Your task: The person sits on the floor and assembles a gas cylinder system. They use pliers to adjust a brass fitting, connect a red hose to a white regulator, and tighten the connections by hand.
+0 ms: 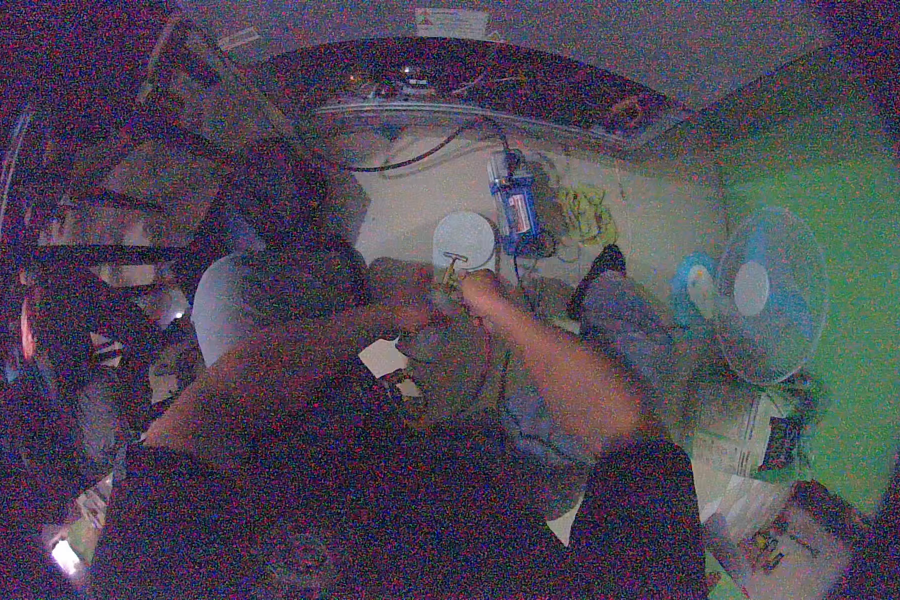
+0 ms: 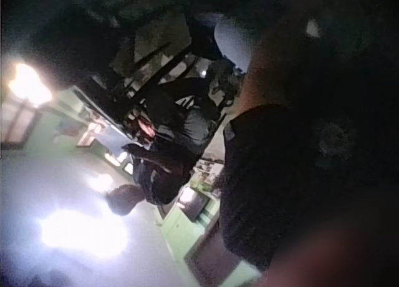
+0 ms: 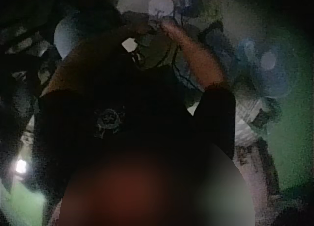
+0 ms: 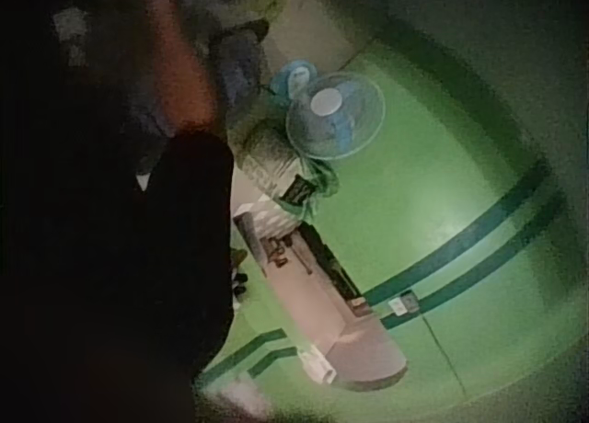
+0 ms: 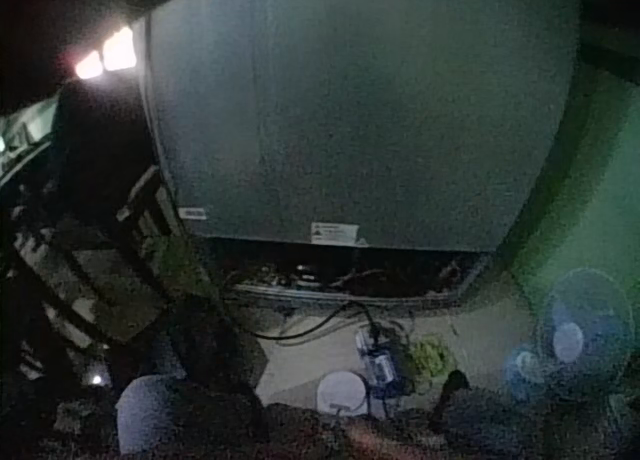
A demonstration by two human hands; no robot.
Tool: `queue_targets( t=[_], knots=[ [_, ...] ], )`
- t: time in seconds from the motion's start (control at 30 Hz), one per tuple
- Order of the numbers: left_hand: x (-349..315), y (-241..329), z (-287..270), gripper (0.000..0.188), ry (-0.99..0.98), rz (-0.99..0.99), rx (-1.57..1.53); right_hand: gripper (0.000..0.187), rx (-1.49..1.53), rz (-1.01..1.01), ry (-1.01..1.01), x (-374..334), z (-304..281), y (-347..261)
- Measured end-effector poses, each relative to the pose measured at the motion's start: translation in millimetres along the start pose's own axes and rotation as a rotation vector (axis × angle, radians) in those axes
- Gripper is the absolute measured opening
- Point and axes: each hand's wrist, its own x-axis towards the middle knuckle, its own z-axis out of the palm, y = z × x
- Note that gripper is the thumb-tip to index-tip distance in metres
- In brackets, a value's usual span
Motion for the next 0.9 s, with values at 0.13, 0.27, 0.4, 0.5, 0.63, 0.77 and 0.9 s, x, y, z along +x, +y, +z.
queue_targets(
  t=[0.13, 0.27, 0.4, 0.5, 0.63, 0.77, 0.9],
  knots=[
    [-3.9, 11.0, -9.4, 0.087, -0.055, 0.007, -0.037, 0.031, -0.074, -0.269, 0.083, -6.3, -0.4, -4.1],
    [-11.0, 21.1, -17.4, 0.076, -0.098, 0.021, -0.057, 0.033, -0.440, -0.561, 0.210, -16.2, 1.0, -8.5],
    [-22.5, 25.9, -19.5, 0.067, 0.047, 0.166, 0.074, 0.036, -0.094, -0.276, 0.030, -18.9, -9.6, -21.6],
    [-28.5, 26.0, -22.3, 0.064, 0.038, 0.320, 0.050, 0.037, 0.355, 0.016, -0.231, -22.1, -20.9, -26.5],
    [-25.2, 28.3, -22.4, 0.060, 0.035, 0.265, -0.046, 0.035, -0.098, -0.310, 0.048, -28.3, -19.6, -19.2],
    [-19.0, 29.2, -17.1, 0.061, -0.035, 0.249, -0.144, 0.035, -0.448, -0.622, 0.220, -24.1, -13.3, -6.0],
    [-18.9, 25.0, -14.9, 0.061, 0.046, 0.442, -0.084, 0.028, -0.526, -0.610, 0.305, -8.8, -10.4, -0.7]
  ],
)
